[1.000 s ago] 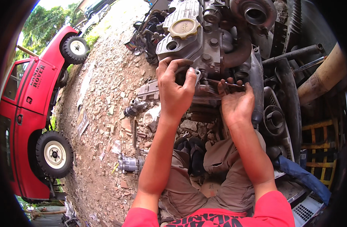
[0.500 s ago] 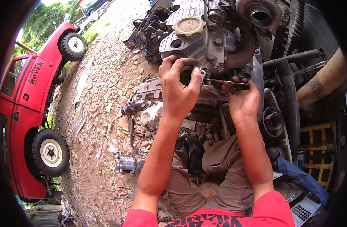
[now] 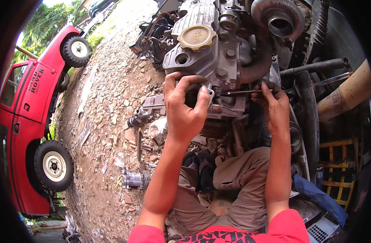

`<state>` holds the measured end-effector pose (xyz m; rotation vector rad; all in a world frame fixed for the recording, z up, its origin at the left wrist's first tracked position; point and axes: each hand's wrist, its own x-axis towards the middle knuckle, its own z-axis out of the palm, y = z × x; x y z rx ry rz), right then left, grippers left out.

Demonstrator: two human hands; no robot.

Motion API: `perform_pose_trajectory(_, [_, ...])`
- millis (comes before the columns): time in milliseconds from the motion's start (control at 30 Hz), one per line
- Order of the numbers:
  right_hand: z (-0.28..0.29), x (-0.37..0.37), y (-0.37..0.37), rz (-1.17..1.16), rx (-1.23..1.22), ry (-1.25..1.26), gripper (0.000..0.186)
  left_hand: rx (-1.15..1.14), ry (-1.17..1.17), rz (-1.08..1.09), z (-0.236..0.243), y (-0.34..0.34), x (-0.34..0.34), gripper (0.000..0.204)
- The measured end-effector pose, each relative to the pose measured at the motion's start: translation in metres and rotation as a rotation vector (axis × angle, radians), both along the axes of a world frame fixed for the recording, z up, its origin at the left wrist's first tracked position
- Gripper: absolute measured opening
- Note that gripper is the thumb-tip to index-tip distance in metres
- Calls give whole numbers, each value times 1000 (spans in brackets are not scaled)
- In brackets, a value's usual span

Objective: The person sits on the ground and uses a wrench to loosen and remove bolts from a car engine. They detach a metal component, place it aside, and continue to remove additional bolts from the engine block.

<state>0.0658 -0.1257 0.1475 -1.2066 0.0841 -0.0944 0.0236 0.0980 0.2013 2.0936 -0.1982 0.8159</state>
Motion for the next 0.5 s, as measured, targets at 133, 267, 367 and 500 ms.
perform_pose_trajectory(133, [7, -1, -6, 10, -38, -10, 23, 7, -16, 13, 2, -1, -1, 14])
perform_pose_trajectory(267, [15, -5, 0, 40, -120, -64, 23, -36, -7, -27, 3, -1, -1, 14])
perform_pose_trajectory(367, [18, -14, 14, 18, -117, -163, 21, -40, -25, -47, 2, -2, 1, 14])
perform_pose_trajectory(500, [19, -25, 28, 14, -76, -242, 21, -47, -28, -54, 1, 0, 1, 13])
